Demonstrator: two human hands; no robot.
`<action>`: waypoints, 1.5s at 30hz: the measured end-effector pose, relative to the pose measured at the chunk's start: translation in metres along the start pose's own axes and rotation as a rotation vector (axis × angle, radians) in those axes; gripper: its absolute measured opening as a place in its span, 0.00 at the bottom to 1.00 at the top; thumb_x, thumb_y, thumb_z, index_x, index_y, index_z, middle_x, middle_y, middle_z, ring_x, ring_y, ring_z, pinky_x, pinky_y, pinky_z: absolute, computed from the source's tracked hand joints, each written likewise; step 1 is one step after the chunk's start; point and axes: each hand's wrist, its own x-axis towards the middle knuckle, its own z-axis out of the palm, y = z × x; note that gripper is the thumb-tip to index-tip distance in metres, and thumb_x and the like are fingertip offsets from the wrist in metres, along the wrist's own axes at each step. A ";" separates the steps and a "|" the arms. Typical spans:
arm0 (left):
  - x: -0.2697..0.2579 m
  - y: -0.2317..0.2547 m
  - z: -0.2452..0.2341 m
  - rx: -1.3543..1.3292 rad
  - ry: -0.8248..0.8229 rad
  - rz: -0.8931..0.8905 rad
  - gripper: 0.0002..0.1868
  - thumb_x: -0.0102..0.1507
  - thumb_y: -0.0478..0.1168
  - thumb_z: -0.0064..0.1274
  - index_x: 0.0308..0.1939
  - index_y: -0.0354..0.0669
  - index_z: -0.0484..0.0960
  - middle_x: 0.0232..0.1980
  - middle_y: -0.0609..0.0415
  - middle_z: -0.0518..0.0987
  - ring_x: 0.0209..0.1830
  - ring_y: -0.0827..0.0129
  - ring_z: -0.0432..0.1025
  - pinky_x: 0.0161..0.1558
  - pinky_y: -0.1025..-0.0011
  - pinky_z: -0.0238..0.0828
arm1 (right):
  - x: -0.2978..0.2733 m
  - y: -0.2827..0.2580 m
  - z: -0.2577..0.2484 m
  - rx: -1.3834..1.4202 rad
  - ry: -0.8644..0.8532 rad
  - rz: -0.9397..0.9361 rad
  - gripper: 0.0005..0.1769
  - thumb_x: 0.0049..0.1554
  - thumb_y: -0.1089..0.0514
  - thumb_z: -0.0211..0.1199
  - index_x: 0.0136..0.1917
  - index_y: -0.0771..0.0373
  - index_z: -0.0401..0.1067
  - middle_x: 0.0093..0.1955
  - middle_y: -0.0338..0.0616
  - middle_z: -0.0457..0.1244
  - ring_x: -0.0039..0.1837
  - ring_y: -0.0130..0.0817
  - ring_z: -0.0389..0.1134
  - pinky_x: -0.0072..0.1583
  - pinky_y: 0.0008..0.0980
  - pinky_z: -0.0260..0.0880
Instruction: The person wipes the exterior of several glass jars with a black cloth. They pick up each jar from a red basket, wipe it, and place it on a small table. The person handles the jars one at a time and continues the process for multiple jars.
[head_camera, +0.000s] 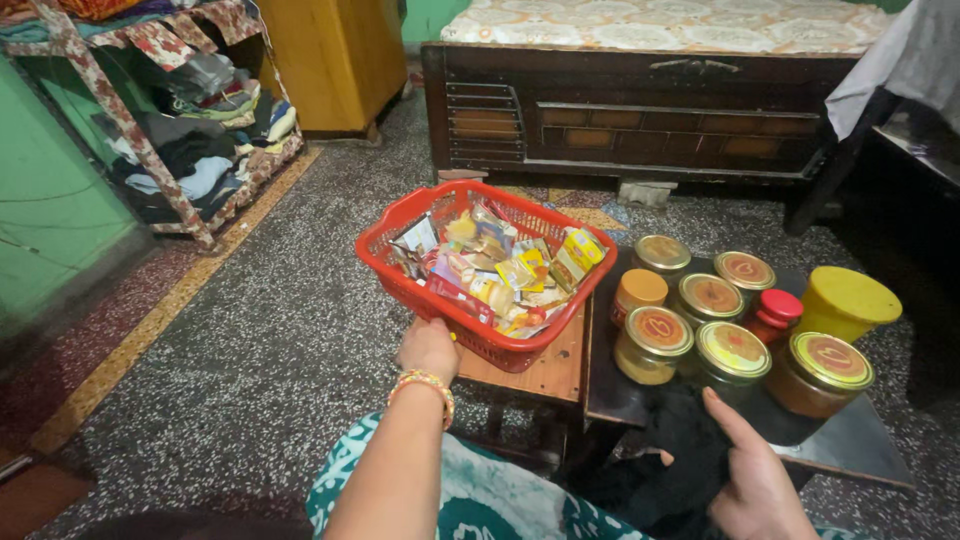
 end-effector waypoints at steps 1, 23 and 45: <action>0.009 -0.005 0.008 -0.045 0.029 0.021 0.14 0.65 0.40 0.51 0.54 0.45 0.82 0.58 0.43 0.80 0.60 0.48 0.74 0.59 0.52 0.73 | 0.001 -0.001 -0.003 -0.002 -0.006 0.002 0.20 0.63 0.44 0.54 0.56 0.60 0.75 0.52 0.44 0.72 0.48 0.39 0.73 0.52 0.42 0.74; 0.015 -0.026 0.014 -1.039 -0.352 -0.142 0.10 0.71 0.33 0.42 0.50 0.36 0.79 0.34 0.47 0.82 0.22 0.66 0.74 0.23 0.68 0.72 | -0.006 -0.005 0.001 -0.017 -0.009 -0.072 0.19 0.64 0.45 0.55 0.57 0.59 0.75 0.51 0.43 0.71 0.50 0.38 0.72 0.51 0.41 0.73; 0.012 -0.010 -0.013 -0.531 0.158 -0.349 0.24 0.60 0.43 0.58 0.57 0.31 0.78 0.61 0.32 0.77 0.62 0.41 0.72 0.63 0.53 0.67 | -0.001 -0.022 0.029 -0.046 0.011 -0.087 0.19 0.62 0.46 0.54 0.60 0.56 0.74 0.55 0.41 0.71 0.54 0.38 0.72 0.53 0.44 0.73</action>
